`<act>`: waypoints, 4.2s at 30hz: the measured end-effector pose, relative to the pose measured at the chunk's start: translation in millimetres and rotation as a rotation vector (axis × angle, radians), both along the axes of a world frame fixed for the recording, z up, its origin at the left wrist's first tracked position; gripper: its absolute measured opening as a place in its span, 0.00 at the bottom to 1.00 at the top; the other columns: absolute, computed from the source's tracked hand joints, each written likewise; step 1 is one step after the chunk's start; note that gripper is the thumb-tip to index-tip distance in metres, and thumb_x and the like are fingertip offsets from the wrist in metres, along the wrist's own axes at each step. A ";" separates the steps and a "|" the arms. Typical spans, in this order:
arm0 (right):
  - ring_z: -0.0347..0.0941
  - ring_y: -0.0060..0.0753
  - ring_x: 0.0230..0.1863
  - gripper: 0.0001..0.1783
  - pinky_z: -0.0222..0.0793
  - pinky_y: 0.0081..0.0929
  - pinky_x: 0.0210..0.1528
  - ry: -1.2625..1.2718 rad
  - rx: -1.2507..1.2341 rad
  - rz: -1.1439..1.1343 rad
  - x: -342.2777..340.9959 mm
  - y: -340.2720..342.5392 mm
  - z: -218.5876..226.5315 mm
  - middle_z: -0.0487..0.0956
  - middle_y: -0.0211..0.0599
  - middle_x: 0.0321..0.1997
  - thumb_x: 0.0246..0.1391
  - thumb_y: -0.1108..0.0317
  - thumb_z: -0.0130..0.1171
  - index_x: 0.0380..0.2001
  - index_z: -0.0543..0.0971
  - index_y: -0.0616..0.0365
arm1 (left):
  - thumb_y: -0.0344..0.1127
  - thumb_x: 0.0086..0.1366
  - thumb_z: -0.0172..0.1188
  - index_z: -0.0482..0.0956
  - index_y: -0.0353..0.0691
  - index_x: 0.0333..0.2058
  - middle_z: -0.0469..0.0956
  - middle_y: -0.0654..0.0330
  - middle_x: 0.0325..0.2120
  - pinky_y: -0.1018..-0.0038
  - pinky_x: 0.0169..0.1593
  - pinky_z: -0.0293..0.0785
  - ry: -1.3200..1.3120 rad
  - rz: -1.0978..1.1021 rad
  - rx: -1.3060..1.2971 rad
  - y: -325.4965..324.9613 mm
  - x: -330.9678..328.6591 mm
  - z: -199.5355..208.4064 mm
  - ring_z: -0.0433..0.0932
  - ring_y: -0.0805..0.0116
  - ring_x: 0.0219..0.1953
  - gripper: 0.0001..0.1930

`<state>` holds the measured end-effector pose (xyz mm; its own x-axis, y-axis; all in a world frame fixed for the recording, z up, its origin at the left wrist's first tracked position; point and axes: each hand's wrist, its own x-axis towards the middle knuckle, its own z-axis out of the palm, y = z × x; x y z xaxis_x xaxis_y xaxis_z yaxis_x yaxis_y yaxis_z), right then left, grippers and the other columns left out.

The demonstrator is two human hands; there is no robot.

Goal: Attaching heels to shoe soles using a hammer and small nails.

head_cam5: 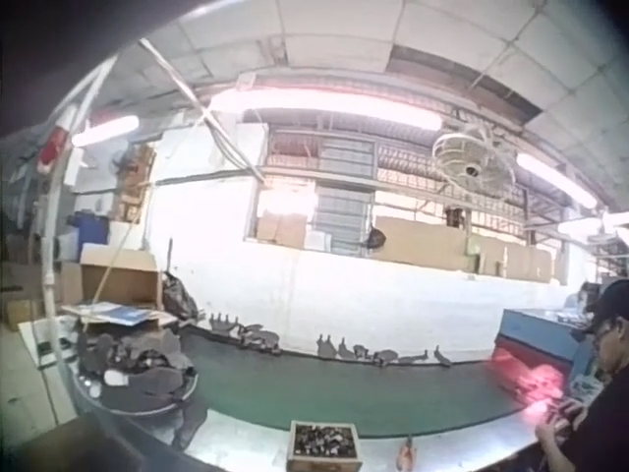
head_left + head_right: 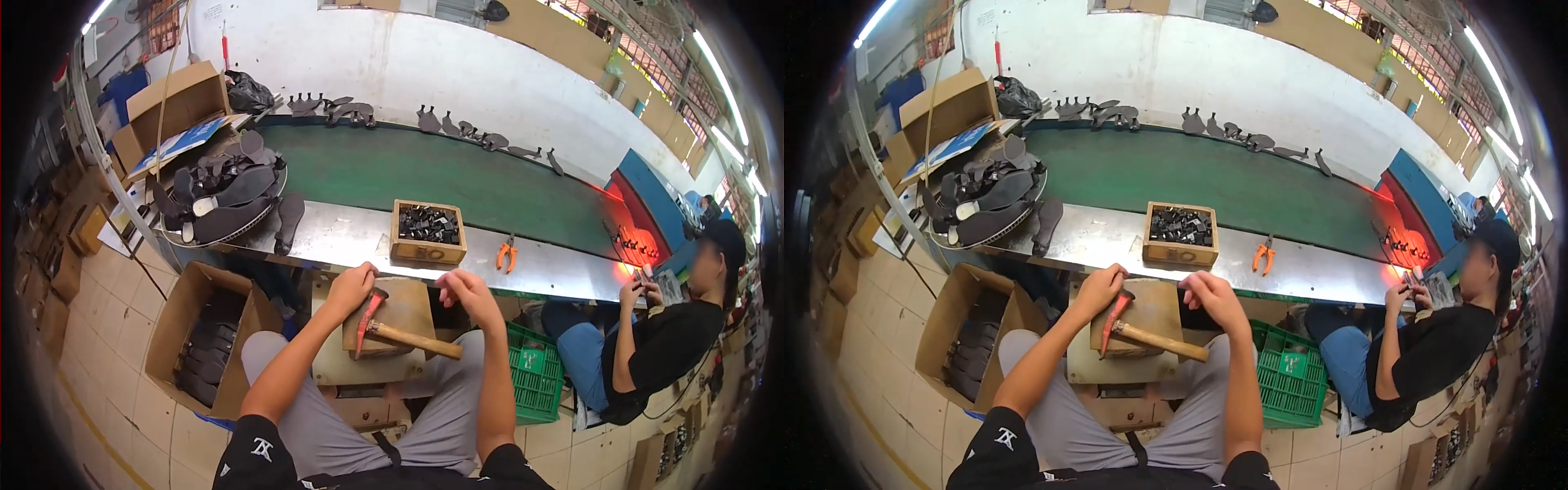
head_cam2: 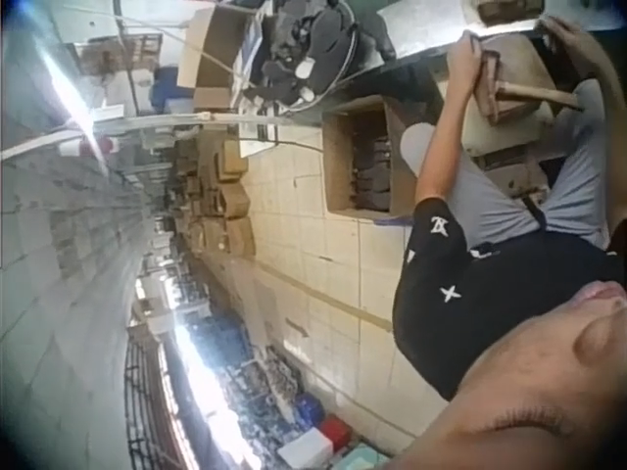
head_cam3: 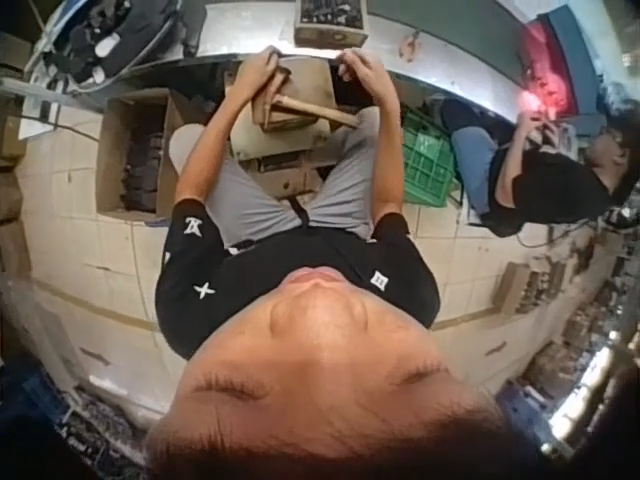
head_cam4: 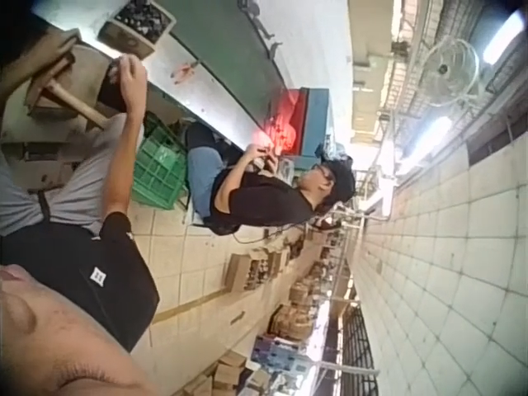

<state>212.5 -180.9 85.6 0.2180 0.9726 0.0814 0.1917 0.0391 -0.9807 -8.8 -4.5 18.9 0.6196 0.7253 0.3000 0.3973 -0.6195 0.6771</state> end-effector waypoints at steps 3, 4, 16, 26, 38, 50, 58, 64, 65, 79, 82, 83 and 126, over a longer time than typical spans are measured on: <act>0.67 0.17 0.19 0.17 0.66 0.18 0.24 -0.168 0.136 -0.210 -19.0 17.1 -12.5 0.74 0.29 0.19 0.67 0.60 0.51 0.32 0.79 0.64 | 0.37 0.68 0.49 0.78 0.40 0.39 0.80 0.44 0.27 0.54 0.38 0.73 0.075 0.026 0.018 2.2 -7.0 -13.3 0.79 0.42 0.33 0.11; 0.67 0.16 0.18 0.17 0.65 0.18 0.23 -0.040 0.208 -0.314 -15.8 16.7 -31.8 0.73 0.28 0.18 0.67 0.60 0.52 0.30 0.78 0.63 | 0.37 0.68 0.49 0.78 0.40 0.39 0.80 0.45 0.28 0.54 0.39 0.74 0.089 0.014 0.054 -0.1 -1.3 -11.9 0.79 0.43 0.33 0.11; 0.76 0.33 0.29 0.16 0.71 0.26 0.34 -0.342 0.217 -0.438 38.4 35.9 -81.1 0.80 0.40 0.29 0.66 0.63 0.51 0.32 0.79 0.64 | 0.35 0.68 0.49 0.78 0.39 0.41 0.79 0.47 0.30 0.55 0.40 0.73 0.068 0.007 0.049 -4.5 0.9 -6.0 0.78 0.46 0.35 0.10; 0.66 0.57 0.56 0.09 0.64 0.42 0.59 -0.754 0.373 -0.366 28.6 63.6 -88.8 0.69 0.56 0.52 0.45 0.86 0.48 0.31 0.72 0.65 | 0.35 0.67 0.51 0.78 0.41 0.38 0.79 0.46 0.26 0.53 0.38 0.73 0.132 0.051 0.201 -9.9 3.5 -4.3 0.78 0.45 0.31 0.09; 0.72 0.48 0.53 0.11 0.70 0.33 0.51 -0.683 0.416 -0.384 19.1 52.6 -100.3 0.69 0.50 0.58 0.46 0.87 0.46 0.31 0.73 0.65 | 0.36 0.69 0.50 0.77 0.40 0.41 0.78 0.46 0.28 0.53 0.41 0.73 0.130 0.006 0.152 -8.1 -1.1 -7.8 0.77 0.45 0.34 0.10; 0.72 0.57 0.53 0.14 0.69 0.41 0.55 -0.752 0.515 -0.582 26.3 85.1 -35.6 0.74 0.52 0.53 0.57 0.78 0.48 0.46 0.74 0.65 | 0.36 0.68 0.49 0.78 0.40 0.41 0.79 0.46 0.30 0.53 0.42 0.73 0.135 0.003 0.114 -6.2 -8.6 -0.2 0.77 0.45 0.36 0.11; 0.70 0.53 0.55 0.24 0.68 0.42 0.56 -1.144 0.138 -0.413 58.8 145.0 -38.5 0.75 0.48 0.53 0.54 0.60 0.62 0.52 0.76 0.58 | 0.39 0.66 0.50 0.79 0.40 0.37 0.80 0.45 0.31 0.52 0.42 0.75 0.059 -0.015 0.127 -4.5 -4.6 -20.6 0.78 0.45 0.36 0.12; 0.71 0.49 0.45 0.11 0.68 0.42 0.49 -1.110 0.169 -0.489 50.6 150.6 -44.1 0.76 0.43 0.40 0.51 0.66 0.66 0.35 0.77 0.58 | 0.36 0.67 0.48 0.79 0.40 0.40 0.80 0.47 0.32 0.52 0.44 0.73 0.099 -0.025 0.116 -11.7 -10.9 -14.4 0.78 0.45 0.38 0.12; 0.71 0.49 0.45 0.11 0.68 0.42 0.49 -1.097 0.157 -0.498 52.3 150.2 -44.3 0.76 0.43 0.40 0.51 0.66 0.66 0.35 0.77 0.58 | 0.36 0.67 0.48 0.79 0.40 0.40 0.80 0.47 0.32 0.52 0.44 0.73 0.114 -0.037 0.114 -10.5 -10.8 -11.6 0.78 0.45 0.38 0.12; 0.77 0.51 0.43 0.07 0.72 0.36 0.45 -0.642 0.320 -0.314 77.1 123.3 -33.3 0.81 0.48 0.39 0.53 0.78 0.59 0.37 0.79 0.64 | 0.33 0.67 0.50 0.78 0.36 0.38 0.79 0.50 0.33 0.58 0.45 0.72 0.053 -0.064 0.131 -8.0 -6.4 -2.6 0.76 0.49 0.38 0.09; 0.78 0.50 0.43 0.06 0.73 0.34 0.44 -0.611 0.265 -0.325 81.5 119.7 -35.3 0.81 0.47 0.40 0.52 0.79 0.59 0.35 0.79 0.64 | 0.33 0.67 0.50 0.78 0.36 0.38 0.79 0.51 0.33 0.59 0.45 0.71 0.051 -0.074 0.119 -9.9 -6.9 -1.6 0.76 0.50 0.39 0.10; 0.78 0.49 0.42 0.05 0.73 0.34 0.44 -0.605 0.334 -0.372 83.6 121.1 -39.3 0.80 0.47 0.41 0.52 0.79 0.59 0.35 0.78 0.65 | 0.33 0.67 0.50 0.78 0.36 0.38 0.79 0.51 0.33 0.59 0.45 0.71 0.056 -0.070 0.120 -10.5 -6.4 -0.3 0.76 0.50 0.38 0.10; 0.78 0.24 0.44 0.12 0.74 0.22 0.46 0.188 0.349 -0.238 80.5 105.3 -25.1 0.83 0.37 0.45 0.62 0.68 0.59 0.45 0.80 0.64 | 0.33 0.67 0.49 0.78 0.36 0.38 0.80 0.50 0.34 0.59 0.45 0.72 0.061 -0.067 0.151 -8.4 -8.2 -1.4 0.76 0.50 0.38 0.10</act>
<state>292.9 -75.7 60.4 0.4743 0.8151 0.3326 0.0552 0.3495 -0.9353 -17.0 -12.9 17.5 0.6856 0.6314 0.3623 0.3895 -0.7386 0.5503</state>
